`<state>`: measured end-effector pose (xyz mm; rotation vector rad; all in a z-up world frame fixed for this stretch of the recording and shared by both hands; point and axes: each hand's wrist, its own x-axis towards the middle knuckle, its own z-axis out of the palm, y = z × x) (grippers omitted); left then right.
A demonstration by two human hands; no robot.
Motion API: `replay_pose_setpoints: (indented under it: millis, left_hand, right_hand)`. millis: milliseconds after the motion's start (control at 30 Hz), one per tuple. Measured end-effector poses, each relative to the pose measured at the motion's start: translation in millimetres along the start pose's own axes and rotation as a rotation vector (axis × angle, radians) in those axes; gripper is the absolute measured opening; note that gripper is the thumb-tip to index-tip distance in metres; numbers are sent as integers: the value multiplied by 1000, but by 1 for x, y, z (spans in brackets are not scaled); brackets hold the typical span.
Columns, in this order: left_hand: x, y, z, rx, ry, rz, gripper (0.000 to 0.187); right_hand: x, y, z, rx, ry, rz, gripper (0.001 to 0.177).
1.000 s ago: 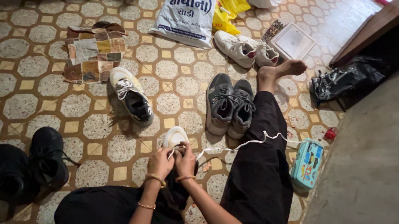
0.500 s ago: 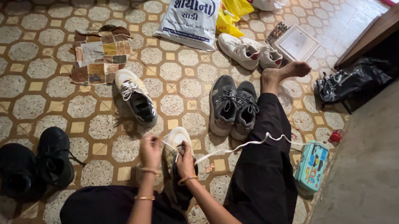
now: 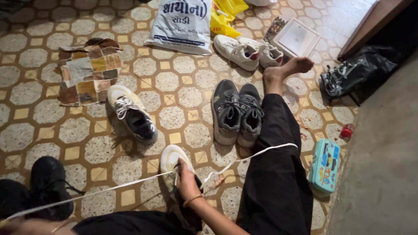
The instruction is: The person sits on the floor and threads a white shoelace through the eyelets of a white sneaker. They pull the lace through each eyelet in sequence and tie the ends together to secure the shoe.
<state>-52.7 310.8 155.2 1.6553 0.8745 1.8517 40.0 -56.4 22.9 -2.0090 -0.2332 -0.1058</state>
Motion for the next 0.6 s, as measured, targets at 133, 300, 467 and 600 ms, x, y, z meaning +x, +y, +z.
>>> replay_pose_setpoints:
  millis: [133,300,467,600]
  left_hand:
    - [-37,37,31,547,64,535,55]
    - [-148,92,72,-378,-1221,-226,32]
    - [-215,130,64,308,-1747,204,44]
    - [-214,120,58,315,-1791,113,38]
  right_hand:
    - [2,-9,-5,-58,-73,44,55]
    - [5,-53,-37,-403,-351,151,69]
    - [31,-109,-90,-494,-467,253,62]
    - [59,-127,-171,-205,-610,396,54]
